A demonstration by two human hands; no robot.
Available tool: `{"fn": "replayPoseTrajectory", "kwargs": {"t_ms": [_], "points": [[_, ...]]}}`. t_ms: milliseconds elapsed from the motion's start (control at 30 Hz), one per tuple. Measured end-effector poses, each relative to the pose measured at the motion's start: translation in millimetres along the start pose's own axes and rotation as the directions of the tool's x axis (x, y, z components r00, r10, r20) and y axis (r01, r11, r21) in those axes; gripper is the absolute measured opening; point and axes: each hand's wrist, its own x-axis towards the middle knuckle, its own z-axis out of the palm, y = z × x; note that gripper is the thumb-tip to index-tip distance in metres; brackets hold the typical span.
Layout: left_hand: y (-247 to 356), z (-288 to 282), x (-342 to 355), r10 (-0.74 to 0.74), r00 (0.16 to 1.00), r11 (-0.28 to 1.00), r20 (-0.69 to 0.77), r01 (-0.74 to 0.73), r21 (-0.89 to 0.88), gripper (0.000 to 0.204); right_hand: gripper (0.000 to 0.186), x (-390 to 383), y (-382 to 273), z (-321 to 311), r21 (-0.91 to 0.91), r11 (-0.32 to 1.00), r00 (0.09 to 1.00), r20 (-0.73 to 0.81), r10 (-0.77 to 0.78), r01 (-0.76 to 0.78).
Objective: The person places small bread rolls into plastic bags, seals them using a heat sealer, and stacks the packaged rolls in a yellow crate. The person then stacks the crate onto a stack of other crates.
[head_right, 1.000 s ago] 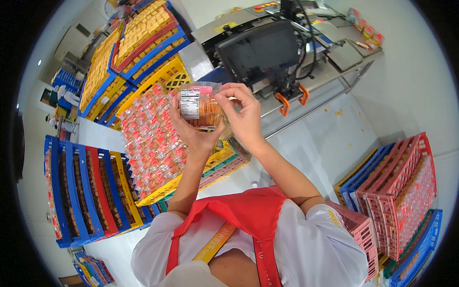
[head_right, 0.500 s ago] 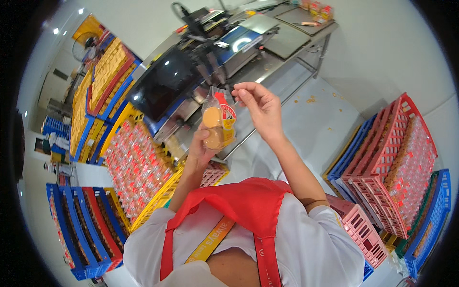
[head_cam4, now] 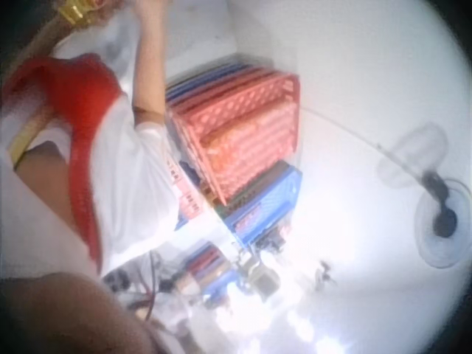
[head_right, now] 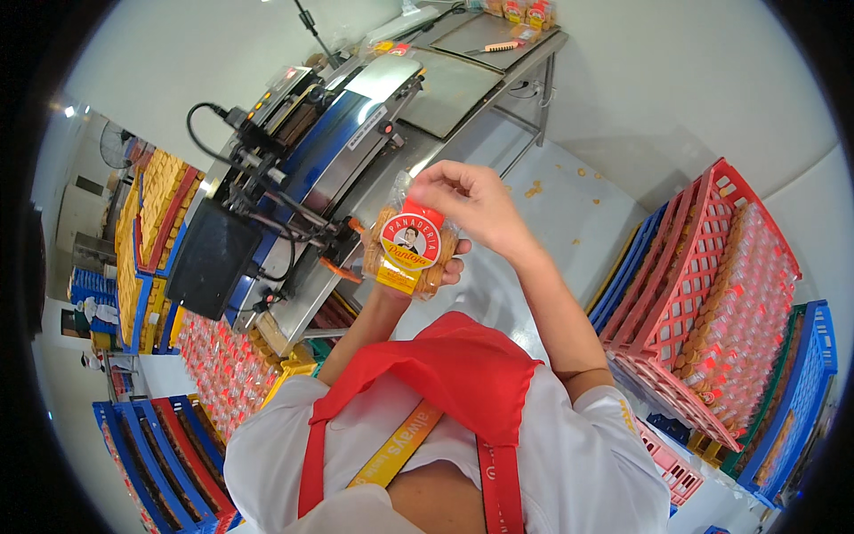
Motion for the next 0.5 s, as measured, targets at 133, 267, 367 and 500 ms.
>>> {"fn": "replayPoseTrajectory", "kwargs": {"t_ms": [133,267,367,500], "points": [[31.0,-21.3,33.8,0.202,0.926,0.930,-0.318,-0.079,0.360,0.087,0.017,33.2,7.6,-33.9,-0.228,0.974,0.991,-0.131,-0.017,-0.014],[93.2,-38.7,76.1,0.593,0.755,0.408,-0.282,0.020,0.913,0.039,0.019,78.7,23.7,-78.9,-0.410,0.911,0.977,-0.169,-0.128,0.048],[125.0,-34.8,135.5,0.695,0.719,-0.193,0.011,0.172,0.966,0.014,0.018,117.9,23.1,-108.9,-0.488,0.872,0.973,-0.189,-0.136,0.027],[152.4,-34.1,206.8,0.663,0.732,-0.441,0.154,0.216,0.871,0.008,0.017,169.6,18.0,-150.8,-0.537,0.843,0.975,-0.178,-0.136,0.019]]}}
